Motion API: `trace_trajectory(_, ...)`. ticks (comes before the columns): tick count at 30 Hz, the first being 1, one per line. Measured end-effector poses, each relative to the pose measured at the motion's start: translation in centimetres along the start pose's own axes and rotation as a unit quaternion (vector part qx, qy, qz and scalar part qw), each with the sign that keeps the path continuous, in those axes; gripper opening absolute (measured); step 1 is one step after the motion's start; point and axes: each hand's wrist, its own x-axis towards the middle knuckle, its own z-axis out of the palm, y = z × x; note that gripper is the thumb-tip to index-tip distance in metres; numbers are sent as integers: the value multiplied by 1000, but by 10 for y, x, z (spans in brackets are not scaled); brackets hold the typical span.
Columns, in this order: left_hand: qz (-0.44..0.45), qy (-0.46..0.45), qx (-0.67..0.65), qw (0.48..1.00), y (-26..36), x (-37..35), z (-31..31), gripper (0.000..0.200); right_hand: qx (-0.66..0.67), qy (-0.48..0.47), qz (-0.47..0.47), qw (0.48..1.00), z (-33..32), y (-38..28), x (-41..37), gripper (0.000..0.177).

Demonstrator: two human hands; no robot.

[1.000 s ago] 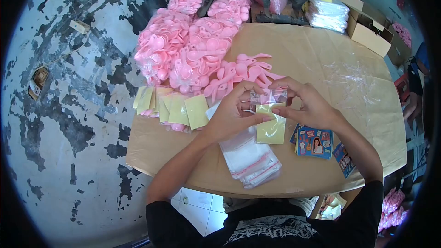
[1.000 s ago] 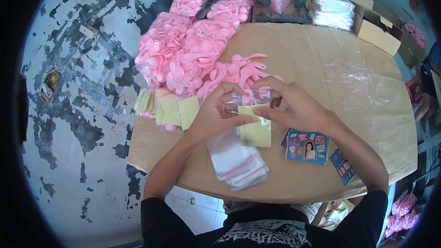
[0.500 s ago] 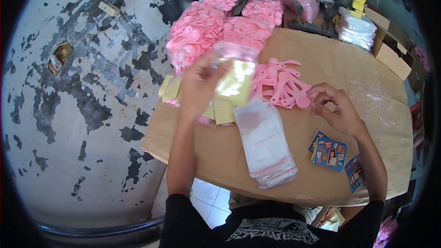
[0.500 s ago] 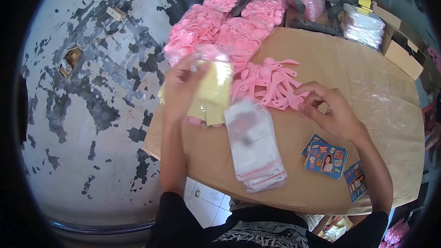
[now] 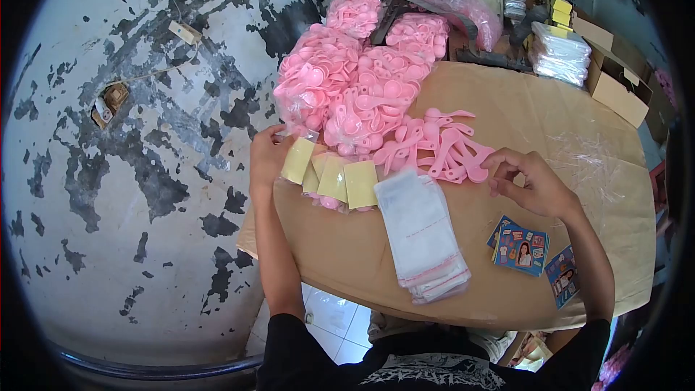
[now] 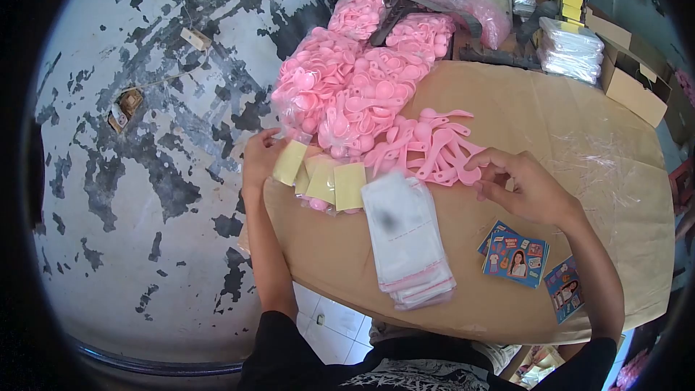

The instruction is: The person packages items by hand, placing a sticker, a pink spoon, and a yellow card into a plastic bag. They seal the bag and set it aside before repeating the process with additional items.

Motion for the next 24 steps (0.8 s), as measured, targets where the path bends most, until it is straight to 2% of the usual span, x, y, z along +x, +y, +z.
trace_trajectory(1,18,16,48,999,-2,0,2,42,2,1,-2,1000,-1,1,0,30)
trace_trajectory(4,-10,86,-3,996,-8,2,6,44,6,0,-4,1000,-1,5,-1,30)
trace_trajectory(7,114,2,70,991,-30,-1,1,46,-1,-10,1,1000,-4,4,0,28)
trace_trajectory(10,76,-146,141,976,-43,-8,6,42,-22,-19,17,999,-3,0,1,21)
trace_trajectory(13,129,-38,38,990,-37,-9,0,37,-53,-1,27,998,6,-6,-1,14)
trace_trajectory(14,178,26,59,982,-11,-15,-4,35,-65,17,24,997,11,-11,0,13)
trace_trajectory(17,115,-58,-111,985,69,-57,-7,38,-113,55,4,992,33,-23,-4,17)
trace_trajectory(19,169,-216,-122,954,89,-97,7,36,-165,55,-6,985,46,-29,-2,23)
trace_trajectory(21,244,-305,-143,909,115,-139,25,42,-225,31,-7,974,57,-34,1,30)
trace_trajectory(23,288,-237,-103,922,119,-171,49,50,-247,28,3,969,68,-26,6,34)
trace_trajectory(24,283,-248,-109,920,120,-182,56,51,-257,27,10,966,73,-24,7,36)
